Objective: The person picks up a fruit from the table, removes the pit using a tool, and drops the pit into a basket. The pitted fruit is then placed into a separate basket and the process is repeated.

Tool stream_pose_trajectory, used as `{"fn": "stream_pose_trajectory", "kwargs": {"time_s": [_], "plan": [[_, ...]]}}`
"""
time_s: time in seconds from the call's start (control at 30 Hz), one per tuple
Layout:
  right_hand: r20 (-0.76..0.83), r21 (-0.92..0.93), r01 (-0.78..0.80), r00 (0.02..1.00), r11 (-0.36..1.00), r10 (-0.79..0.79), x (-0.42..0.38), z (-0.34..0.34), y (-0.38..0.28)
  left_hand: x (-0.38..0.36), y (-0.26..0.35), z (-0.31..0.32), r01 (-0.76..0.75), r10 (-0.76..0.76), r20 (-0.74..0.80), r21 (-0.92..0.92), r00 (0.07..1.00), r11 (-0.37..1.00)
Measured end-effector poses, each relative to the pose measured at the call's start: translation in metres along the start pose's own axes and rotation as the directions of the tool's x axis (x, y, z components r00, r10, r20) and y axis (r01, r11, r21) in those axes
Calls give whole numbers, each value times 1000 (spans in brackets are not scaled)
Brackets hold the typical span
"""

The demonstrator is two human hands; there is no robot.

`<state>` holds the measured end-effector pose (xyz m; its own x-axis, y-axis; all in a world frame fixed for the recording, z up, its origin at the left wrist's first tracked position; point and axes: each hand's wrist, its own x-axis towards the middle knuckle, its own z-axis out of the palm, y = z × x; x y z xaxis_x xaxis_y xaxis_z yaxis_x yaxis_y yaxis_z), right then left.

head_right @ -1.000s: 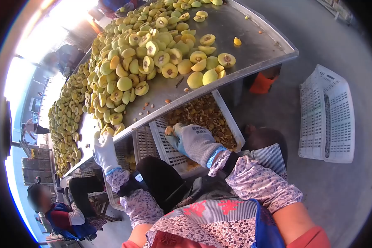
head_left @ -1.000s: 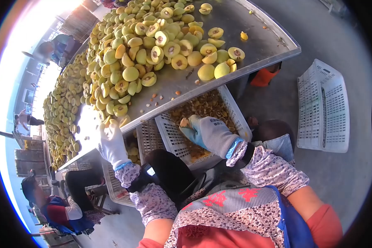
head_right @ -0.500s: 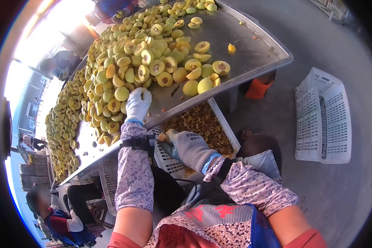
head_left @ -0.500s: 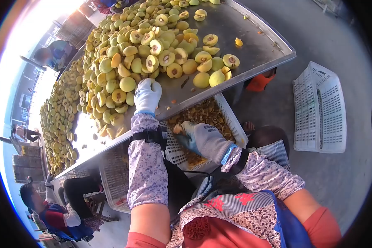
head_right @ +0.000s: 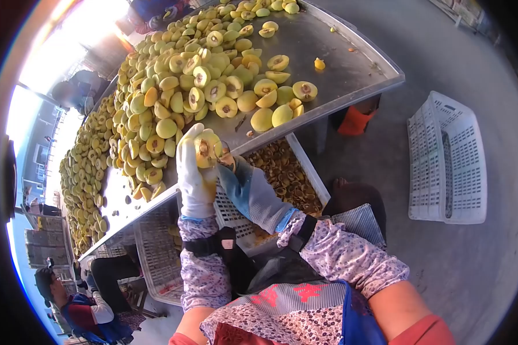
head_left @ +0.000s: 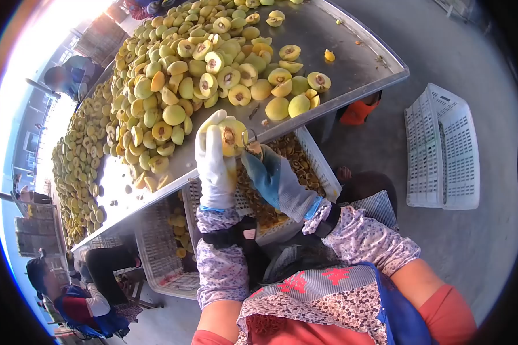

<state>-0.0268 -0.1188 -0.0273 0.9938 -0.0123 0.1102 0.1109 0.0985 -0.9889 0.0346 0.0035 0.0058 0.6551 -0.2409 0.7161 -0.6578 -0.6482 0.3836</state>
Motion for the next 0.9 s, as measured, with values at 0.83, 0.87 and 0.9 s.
{"fn": "stream_pose_trajectory", "kwargs": {"time_s": [0.83, 0.87, 0.9], "plan": [[94, -225, -183, 974, 957, 208, -3, 3, 1, -11, 35, 13, 468, -750, 292, -884, 593, 25], [94, -225, -183, 973, 957, 209, -3, 3, 0, -11, 36, 12, 470, -763, 290, -882, 578, 21], [112, -227, -204, 966, 952, 233, -4, 3, -1, -12, 36, 11, 474, -774, 288, -881, 563, 16]]}}
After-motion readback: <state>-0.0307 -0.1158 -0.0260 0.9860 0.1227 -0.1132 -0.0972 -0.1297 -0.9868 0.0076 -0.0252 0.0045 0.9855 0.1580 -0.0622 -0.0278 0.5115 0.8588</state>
